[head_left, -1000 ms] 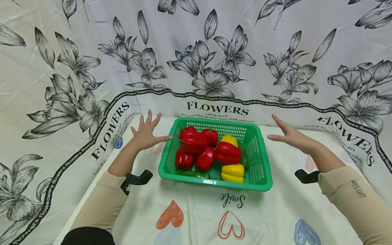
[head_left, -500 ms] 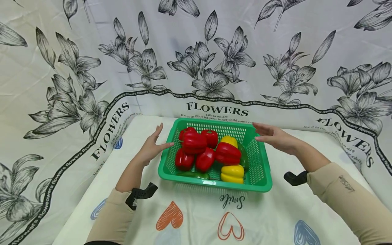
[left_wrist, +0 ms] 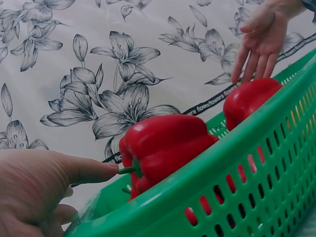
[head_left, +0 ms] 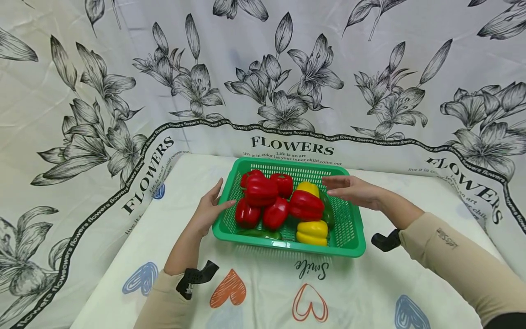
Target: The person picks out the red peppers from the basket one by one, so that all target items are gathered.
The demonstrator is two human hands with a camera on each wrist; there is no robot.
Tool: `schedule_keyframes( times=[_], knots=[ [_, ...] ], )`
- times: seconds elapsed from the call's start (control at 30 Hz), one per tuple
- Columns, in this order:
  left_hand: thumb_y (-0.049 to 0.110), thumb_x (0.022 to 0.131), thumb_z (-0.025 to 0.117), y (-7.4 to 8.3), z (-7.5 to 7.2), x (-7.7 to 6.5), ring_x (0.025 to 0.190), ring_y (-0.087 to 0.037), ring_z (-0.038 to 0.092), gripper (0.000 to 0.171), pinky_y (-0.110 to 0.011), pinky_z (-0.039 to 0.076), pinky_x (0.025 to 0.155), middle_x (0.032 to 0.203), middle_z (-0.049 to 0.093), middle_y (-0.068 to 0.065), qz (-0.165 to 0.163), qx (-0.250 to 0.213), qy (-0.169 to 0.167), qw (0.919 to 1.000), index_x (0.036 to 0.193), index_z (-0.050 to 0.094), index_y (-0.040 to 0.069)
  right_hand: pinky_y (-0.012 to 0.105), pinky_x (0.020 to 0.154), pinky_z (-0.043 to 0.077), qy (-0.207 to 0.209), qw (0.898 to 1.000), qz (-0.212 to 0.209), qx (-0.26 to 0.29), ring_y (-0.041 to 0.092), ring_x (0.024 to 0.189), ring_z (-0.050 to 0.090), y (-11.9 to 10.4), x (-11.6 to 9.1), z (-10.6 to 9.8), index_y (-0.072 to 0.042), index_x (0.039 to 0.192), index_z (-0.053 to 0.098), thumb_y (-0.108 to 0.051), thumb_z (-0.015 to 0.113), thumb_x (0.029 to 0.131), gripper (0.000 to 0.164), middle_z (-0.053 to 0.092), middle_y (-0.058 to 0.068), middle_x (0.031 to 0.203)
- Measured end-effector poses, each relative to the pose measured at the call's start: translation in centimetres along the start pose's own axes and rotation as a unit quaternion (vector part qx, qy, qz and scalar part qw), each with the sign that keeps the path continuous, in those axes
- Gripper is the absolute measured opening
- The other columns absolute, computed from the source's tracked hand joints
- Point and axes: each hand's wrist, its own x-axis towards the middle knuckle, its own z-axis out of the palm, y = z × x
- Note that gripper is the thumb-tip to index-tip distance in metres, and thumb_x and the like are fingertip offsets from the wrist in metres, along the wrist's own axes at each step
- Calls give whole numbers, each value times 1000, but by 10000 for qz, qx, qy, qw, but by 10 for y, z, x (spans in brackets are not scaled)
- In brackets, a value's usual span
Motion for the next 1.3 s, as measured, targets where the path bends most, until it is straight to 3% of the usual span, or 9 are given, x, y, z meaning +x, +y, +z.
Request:
schedule_keyframes(
  times=[0.13, 0.43, 0.7, 1.3],
  knots=[
    [13, 90, 60, -3, 6, -3, 134, -35, 36, 79, -46, 49, 88, 158, 11, -5, -36, -315, -33, 9995, 151, 11, 25, 55, 113, 12, 17, 9997, 190, 156, 39, 142, 16, 2, 6, 6, 2, 147, 17, -21, 56, 92, 72, 17, 22, 154],
    [5, 92, 53, -9, 12, -6, 141, -31, 23, 70, -47, 43, 97, 157, 15, -4, -98, -351, 183, 9992, 150, 19, 24, 52, 114, 16, -57, 9985, 416, 340, 39, 140, 21, 1, 18, 16, 4, 145, 22, -21, 56, 92, 68, 24, 23, 151],
    [5, 92, 52, -12, 13, -7, 141, -30, 25, 68, -46, 42, 98, 156, 17, -6, -79, -397, 270, 9988, 150, 20, 22, 51, 113, 20, -84, 9978, 580, 310, 37, 138, 27, 4, 30, 19, 3, 143, 28, -22, 56, 92, 64, 29, 23, 149],
    [4, 91, 52, -16, 14, -6, 142, -27, 22, 67, -44, 41, 100, 156, 18, 0, -15, -525, 410, 9978, 148, 24, 23, 46, 108, 33, 340, 9940, 1036, 120, 30, 126, 44, -3, 47, 24, 6, 136, 42, -19, 60, 89, 56, 45, 21, 138]
  ],
)
